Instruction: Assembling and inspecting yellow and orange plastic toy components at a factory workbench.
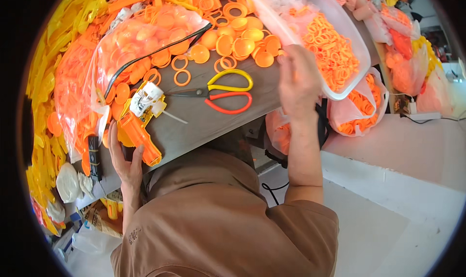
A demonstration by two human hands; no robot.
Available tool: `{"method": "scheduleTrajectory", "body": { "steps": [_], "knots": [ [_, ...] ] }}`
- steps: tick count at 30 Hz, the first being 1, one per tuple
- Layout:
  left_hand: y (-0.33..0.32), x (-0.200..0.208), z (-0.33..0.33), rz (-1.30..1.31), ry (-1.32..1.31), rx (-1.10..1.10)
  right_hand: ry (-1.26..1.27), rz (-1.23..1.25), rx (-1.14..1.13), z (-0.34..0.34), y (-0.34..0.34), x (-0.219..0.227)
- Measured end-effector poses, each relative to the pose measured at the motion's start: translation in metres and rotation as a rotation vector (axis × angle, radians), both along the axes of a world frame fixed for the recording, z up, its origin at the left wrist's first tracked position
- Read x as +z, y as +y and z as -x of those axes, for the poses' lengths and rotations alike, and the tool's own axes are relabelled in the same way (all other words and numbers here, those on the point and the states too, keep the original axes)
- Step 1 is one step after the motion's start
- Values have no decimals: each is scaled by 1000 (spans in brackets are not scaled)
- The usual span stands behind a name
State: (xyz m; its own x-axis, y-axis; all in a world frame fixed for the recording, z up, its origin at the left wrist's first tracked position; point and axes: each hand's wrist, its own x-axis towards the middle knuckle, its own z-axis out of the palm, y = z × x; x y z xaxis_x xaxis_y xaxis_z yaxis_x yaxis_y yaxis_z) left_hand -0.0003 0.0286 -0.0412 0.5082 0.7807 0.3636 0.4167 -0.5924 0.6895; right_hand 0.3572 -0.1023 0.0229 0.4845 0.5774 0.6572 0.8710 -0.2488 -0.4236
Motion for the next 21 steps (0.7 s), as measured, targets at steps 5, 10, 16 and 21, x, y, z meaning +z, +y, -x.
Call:
{"method": "scheduleTrajectory", "body": {
  "steps": [5,10,16,21],
  "knots": [
    [2,6,-2,-11,50,-17,16,303,-251,-82,-14,40],
    [5,7,-6,-39,97,-31,-147,718,-241,-118,6,17],
    [3,6,-4,32,62,-2,-223,559,-184,-129,9,12],
    [6,13,-3,-11,-42,-61,126,66,212,-71,7,49]
  ]
}}
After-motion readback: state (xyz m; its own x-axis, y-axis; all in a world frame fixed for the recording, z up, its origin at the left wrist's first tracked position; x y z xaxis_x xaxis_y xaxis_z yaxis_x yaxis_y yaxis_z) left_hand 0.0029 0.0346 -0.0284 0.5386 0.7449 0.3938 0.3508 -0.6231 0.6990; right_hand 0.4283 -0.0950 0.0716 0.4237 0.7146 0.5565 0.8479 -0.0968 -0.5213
